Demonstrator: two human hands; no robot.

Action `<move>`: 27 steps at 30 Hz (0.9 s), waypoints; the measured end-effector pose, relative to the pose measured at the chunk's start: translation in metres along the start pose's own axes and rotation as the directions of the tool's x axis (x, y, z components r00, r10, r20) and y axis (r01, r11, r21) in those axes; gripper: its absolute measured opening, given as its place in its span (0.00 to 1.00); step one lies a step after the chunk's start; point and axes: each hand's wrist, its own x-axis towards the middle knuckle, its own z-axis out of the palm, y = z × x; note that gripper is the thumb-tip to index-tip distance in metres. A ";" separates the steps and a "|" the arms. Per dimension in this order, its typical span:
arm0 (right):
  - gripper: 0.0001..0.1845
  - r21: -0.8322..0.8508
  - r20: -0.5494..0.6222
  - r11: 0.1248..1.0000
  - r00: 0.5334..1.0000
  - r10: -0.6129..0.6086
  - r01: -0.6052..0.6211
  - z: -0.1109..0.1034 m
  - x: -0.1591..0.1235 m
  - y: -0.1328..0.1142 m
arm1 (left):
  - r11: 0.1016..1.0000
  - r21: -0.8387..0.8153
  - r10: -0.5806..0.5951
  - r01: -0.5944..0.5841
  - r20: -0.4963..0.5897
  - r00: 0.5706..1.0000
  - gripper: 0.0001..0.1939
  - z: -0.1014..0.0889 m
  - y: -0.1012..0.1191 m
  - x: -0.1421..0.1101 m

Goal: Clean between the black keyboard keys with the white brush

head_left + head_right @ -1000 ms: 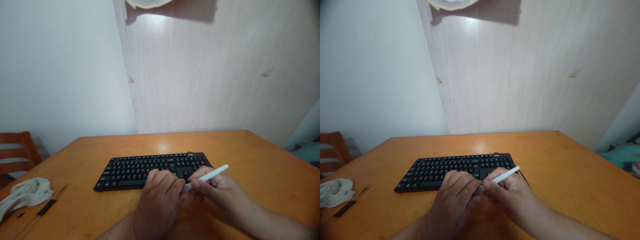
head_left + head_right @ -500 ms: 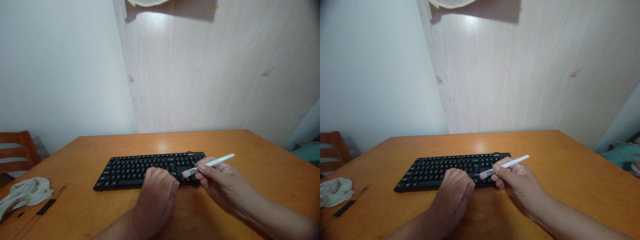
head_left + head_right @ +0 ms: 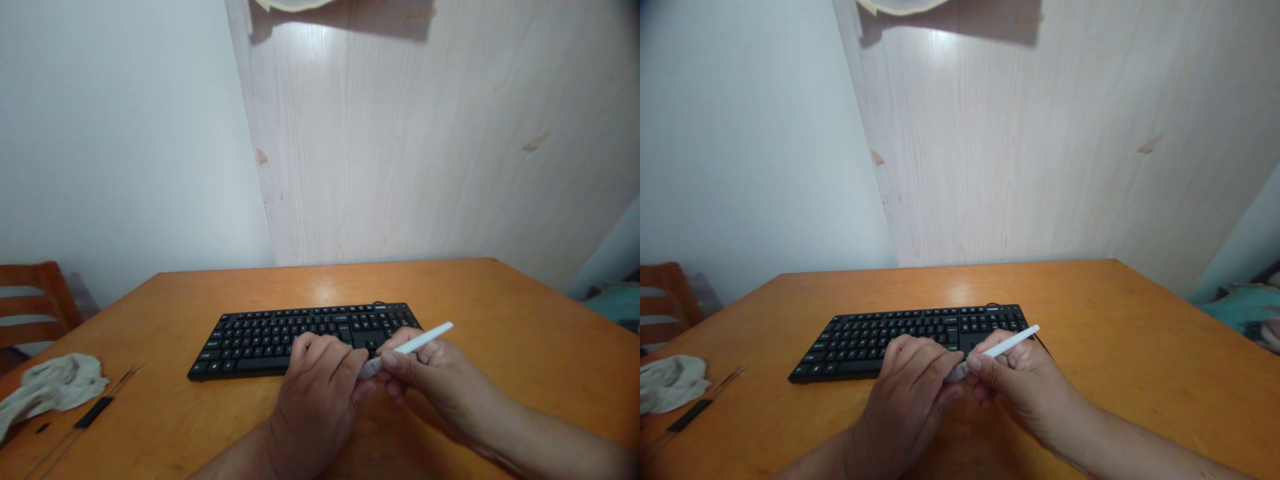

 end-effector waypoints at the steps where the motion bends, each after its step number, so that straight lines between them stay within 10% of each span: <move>1: 0.09 0.003 0.001 1.000 1.000 0.005 -0.005 0.001 -0.001 -0.001 | 1.000 0.005 -0.019 0.019 0.014 1.000 0.09 0.001 0.000 0.000; 27: 0.07 0.068 0.002 0.998 1.000 -0.002 0.002 -0.005 0.000 0.000 | 1.000 -0.019 -0.005 0.007 0.064 0.998 0.13 0.002 -0.005 -0.001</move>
